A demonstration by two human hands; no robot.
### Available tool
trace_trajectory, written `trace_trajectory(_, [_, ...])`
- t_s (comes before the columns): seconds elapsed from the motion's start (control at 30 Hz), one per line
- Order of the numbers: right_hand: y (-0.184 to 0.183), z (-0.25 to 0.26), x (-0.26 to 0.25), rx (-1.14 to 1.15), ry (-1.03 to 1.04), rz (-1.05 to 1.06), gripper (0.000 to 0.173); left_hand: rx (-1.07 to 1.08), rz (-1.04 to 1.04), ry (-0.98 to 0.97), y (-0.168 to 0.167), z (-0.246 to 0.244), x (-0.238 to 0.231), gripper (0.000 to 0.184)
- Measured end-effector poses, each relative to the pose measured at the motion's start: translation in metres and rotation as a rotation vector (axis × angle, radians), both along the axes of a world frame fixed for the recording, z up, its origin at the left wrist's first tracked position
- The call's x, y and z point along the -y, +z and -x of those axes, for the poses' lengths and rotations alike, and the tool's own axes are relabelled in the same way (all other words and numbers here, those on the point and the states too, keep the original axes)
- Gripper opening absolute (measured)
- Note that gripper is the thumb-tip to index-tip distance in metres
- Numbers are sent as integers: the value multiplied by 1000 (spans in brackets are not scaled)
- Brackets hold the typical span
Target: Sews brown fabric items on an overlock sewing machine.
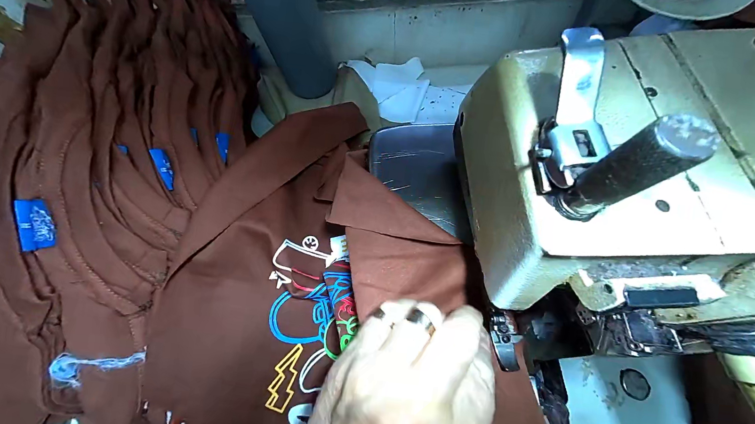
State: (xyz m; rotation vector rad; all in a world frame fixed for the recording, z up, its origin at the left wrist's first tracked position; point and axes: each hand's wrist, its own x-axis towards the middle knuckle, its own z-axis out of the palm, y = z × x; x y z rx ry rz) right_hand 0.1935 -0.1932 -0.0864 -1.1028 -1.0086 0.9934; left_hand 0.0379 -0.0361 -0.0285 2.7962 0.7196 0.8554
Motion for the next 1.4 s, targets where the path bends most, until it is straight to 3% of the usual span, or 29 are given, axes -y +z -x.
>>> trace_trajectory(0.13, [22,0,-21,213,-68,5,15,116,-29,-24,-10,-3,-39,17])
trace_trajectory(0.27, [35,7,-32,345,-173,67,19,252,-77,128,-10,-5,-68,19])
trace_trajectory(0.4, [38,10,-32,396,-216,83,19,248,-36,222,-16,31,-57,21])
trace_trajectory(0.47, [37,9,-31,404,-210,84,18,82,120,290,-15,70,-32,31])
trace_trajectory(0.53, [37,10,-32,402,-225,94,19,-223,432,321,-8,108,-2,52])
trace_trajectory(0.6, [35,12,-33,367,-241,83,20,-384,673,375,-16,127,25,51])
trace_trajectory(0.7, [31,14,-33,318,-263,54,23,-247,484,470,-51,138,59,19])
trace_trajectory(0.8, [30,13,-26,274,-235,67,25,-7,400,539,-41,144,49,20])
trace_trajectory(0.9, [25,18,-13,320,-166,77,23,136,131,622,0,174,-7,26])
trace_trajectory(1.0, [14,32,-11,267,-143,62,24,129,-267,467,23,212,-94,25])
trace_trajectory(1.07, [9,40,-15,214,-145,64,22,24,-332,413,40,187,-133,33])
trace_trajectory(1.17, [7,46,-17,191,-184,78,23,-127,137,513,62,93,-130,29])
trace_trajectory(1.23, [5,45,-17,178,-189,92,23,-107,329,497,34,77,-140,28])
trace_trajectory(1.3, [6,43,-17,151,-190,140,23,6,346,424,4,81,-142,36])
trace_trajectory(1.4, [8,42,-19,112,-200,191,23,239,310,365,-5,90,-117,33])
